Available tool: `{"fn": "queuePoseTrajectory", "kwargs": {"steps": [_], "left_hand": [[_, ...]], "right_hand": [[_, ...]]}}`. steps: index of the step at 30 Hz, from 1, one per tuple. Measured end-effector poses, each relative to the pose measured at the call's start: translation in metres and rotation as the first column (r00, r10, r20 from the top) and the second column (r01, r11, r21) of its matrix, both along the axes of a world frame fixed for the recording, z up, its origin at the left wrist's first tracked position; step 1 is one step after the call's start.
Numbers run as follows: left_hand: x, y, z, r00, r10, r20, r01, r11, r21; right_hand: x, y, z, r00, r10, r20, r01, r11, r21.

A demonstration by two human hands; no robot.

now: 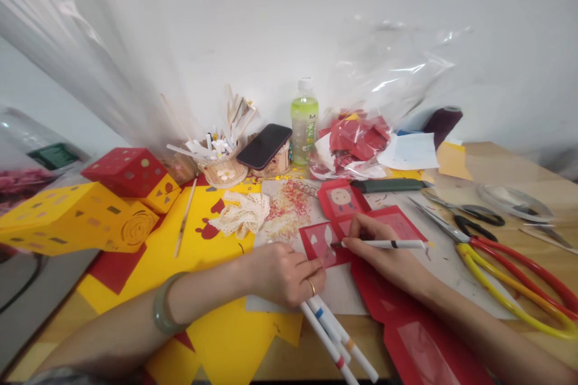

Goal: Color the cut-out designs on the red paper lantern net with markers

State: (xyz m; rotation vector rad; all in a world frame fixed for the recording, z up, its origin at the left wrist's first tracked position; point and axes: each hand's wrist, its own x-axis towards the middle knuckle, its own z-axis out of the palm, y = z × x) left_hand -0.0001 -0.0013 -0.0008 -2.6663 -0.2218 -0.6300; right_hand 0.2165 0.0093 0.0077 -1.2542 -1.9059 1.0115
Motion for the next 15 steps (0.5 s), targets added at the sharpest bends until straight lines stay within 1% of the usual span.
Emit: {"fn": "queuePoseTrajectory", "kwargs": {"steps": [5,8,11,15], "left_hand": [[-0.0002,0.0002,-0.0012,1.0,0.006,-0.004,-0.006,1.0,0.004],[-0.0001,0.0001,-0.0012,1.0,0.007,0.017,-0.007,1.0,-0.001],[0.0006,0.0,-0.0002,0.999,0.002,0.036,-0.002,1.0,-0.005],[0.0009,0.0002,0.0009,1.0,0.0,0.021,0.0,1.0,-0.012]], "right_hand": [[-0.0004,0.0004,-0.0002,1.0,0.019,-0.002,-0.019,1.0,-0.005],[-0.0007,0.0004,0.0004,1.0,0.007,0.007,-0.007,1.0,0.002],[-0.0008,0.0,0.0006,1.0,0.021,0.019,-0.021,1.0,0.0],[-0.0008,-0.0003,-0.0004,1.0,0.017,0.013,-0.017,1.0,0.004]]}}
